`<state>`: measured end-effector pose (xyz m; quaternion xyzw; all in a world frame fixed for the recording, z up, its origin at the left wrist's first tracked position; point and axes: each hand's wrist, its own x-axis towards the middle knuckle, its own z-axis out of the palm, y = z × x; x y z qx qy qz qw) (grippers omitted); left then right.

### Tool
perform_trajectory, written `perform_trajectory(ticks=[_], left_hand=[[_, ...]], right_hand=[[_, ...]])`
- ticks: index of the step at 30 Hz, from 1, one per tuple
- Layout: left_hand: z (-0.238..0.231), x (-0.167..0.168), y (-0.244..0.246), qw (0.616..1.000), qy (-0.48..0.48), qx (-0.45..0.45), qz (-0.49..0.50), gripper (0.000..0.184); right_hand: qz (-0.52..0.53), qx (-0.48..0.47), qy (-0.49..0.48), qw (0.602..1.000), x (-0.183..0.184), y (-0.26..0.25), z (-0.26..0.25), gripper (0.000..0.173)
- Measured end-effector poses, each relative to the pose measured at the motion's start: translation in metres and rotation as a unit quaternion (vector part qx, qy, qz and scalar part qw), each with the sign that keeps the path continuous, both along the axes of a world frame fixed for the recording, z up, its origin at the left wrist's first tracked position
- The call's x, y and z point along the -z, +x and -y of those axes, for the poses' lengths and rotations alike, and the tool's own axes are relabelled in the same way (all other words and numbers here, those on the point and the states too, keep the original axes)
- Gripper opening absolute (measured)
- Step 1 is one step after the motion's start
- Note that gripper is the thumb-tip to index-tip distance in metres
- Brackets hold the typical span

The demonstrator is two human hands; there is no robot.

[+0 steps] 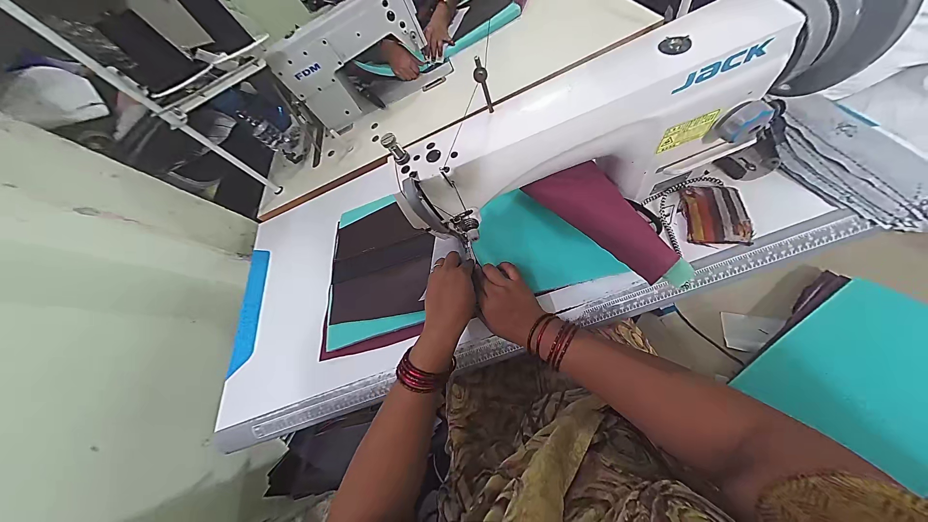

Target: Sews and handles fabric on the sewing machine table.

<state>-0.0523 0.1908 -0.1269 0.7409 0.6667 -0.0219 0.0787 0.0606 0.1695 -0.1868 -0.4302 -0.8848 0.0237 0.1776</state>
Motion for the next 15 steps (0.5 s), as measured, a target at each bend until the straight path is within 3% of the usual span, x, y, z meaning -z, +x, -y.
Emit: perform_trajectory(ticks=[8, 12, 15], left_hand=[[-0.011, -0.004, 0.003, 0.999, -0.025, -0.020, -0.023, 0.027], [-0.023, -0.002, -0.001, 0.999, -0.033, -0.031, -0.018, 0.024], [-0.027, -0.001, -0.003, 1.000, -0.022, -0.017, -0.012, 0.024]], right_hand=[[0.014, 0.013, -0.018, 1.000, -0.005, -0.009, -0.011, 0.032], [0.015, 0.019, -0.117, 0.993, -0.016, -0.013, -0.018, 0.036], [0.008, 0.028, -0.130, 0.991, -0.017, -0.016, -0.023, 0.036]])
